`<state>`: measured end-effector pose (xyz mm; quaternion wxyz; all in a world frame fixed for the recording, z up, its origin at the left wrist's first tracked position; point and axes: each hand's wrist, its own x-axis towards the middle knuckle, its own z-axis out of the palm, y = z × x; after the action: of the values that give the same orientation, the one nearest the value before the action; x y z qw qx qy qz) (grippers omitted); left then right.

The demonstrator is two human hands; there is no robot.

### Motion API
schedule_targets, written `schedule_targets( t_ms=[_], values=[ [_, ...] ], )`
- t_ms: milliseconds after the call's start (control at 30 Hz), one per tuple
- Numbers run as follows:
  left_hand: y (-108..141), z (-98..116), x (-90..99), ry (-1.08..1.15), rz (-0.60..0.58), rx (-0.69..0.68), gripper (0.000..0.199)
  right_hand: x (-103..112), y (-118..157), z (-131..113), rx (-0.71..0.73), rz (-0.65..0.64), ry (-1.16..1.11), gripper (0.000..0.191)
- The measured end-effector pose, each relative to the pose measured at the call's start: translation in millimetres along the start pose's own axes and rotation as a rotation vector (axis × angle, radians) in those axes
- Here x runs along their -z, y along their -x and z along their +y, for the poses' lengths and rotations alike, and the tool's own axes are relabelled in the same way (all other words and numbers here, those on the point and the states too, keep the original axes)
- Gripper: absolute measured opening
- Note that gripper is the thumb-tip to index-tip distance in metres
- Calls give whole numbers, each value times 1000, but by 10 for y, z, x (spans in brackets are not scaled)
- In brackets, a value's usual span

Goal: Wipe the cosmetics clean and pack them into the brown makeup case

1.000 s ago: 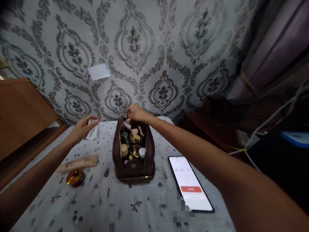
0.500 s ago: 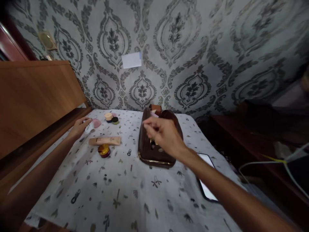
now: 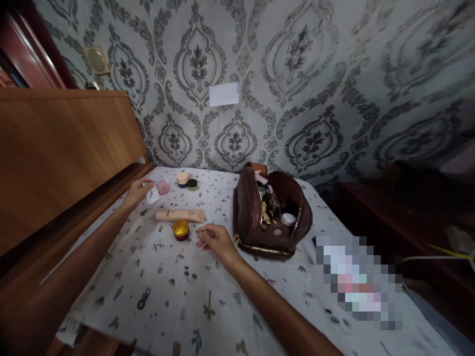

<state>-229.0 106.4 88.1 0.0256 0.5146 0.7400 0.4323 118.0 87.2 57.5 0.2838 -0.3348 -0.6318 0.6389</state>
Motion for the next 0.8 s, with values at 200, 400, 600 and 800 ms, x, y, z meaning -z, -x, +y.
schedule_targets(
  t_ms=[200, 400, 600, 800],
  values=[
    [-474, 254, -331, -223, -134, -64, 37, -129, -197, 276, 127, 198, 6, 41],
    [-738, 502, -831, -468, -350, -123, 74, -101, -132, 451, 191, 149, 253, 32],
    [-802, 506, -944, -563, -457, -151, 67, -90, -136, 401, 164, 99, 232, 30],
    [-529, 412, -782, -524, -402, -199, 48, -97, -144, 395, 136, 103, 208, 29]
  ],
)
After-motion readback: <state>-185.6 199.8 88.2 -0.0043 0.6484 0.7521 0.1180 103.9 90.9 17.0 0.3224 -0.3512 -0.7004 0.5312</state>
